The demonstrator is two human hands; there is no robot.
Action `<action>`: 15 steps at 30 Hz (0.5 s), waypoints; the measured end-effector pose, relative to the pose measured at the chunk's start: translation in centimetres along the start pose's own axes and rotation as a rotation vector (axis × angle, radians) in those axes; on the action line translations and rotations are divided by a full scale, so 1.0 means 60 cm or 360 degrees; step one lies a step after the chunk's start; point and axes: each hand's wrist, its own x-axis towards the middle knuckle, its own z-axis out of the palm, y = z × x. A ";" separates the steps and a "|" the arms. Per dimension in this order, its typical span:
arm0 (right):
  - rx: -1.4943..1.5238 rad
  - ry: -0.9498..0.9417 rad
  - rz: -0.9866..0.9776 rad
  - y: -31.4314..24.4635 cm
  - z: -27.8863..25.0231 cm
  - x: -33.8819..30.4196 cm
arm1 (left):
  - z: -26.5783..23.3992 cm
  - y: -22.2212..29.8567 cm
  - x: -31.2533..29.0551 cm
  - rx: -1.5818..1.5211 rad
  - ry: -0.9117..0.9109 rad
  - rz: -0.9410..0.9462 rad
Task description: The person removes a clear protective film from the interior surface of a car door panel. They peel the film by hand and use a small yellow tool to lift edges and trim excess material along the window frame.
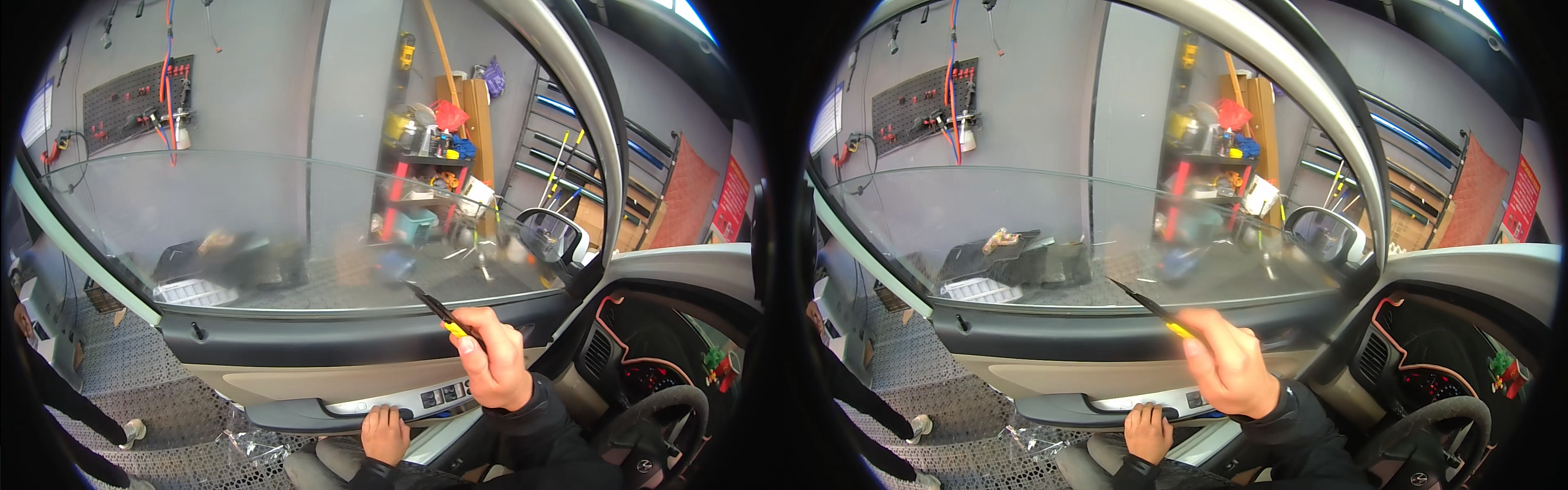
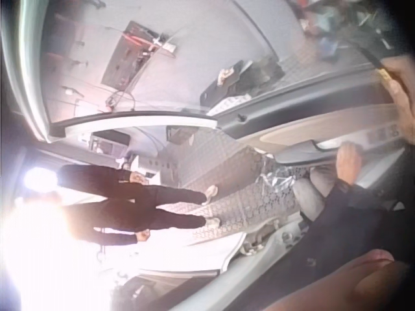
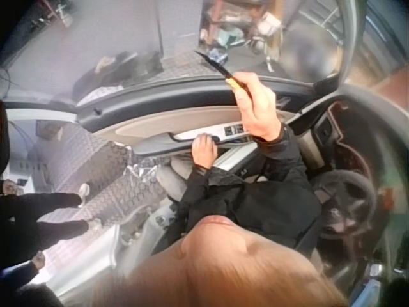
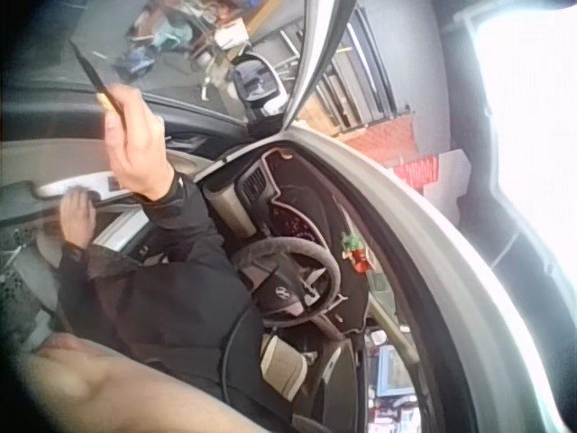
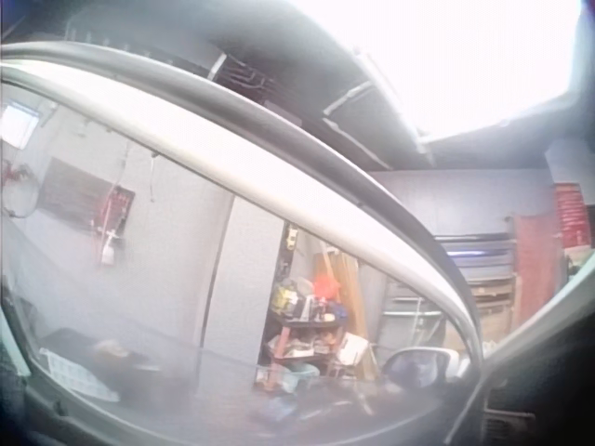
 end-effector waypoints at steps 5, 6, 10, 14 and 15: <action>-0.0060 -0.0062 -0.0067 -0.010 -0.008 0.014 | 0.003 0.002 -0.008 0.0011 0.0019 0.0004; -0.0109 -0.0014 -0.0142 -0.010 -0.006 0.016 | 0.004 0.003 -0.010 -0.0025 0.0038 0.0022; -0.0103 0.0065 -0.0198 -0.021 -0.007 0.015 | 0.005 0.004 -0.018 -0.0064 0.0054 0.0008; -0.0148 0.0076 -0.0141 -0.030 -0.020 0.012 | 0.007 0.002 -0.021 -0.0052 0.0097 0.0041; -0.0137 0.0106 -0.0132 -0.032 -0.023 0.012 | 0.008 0.001 -0.021 -0.0066 0.0101 0.0032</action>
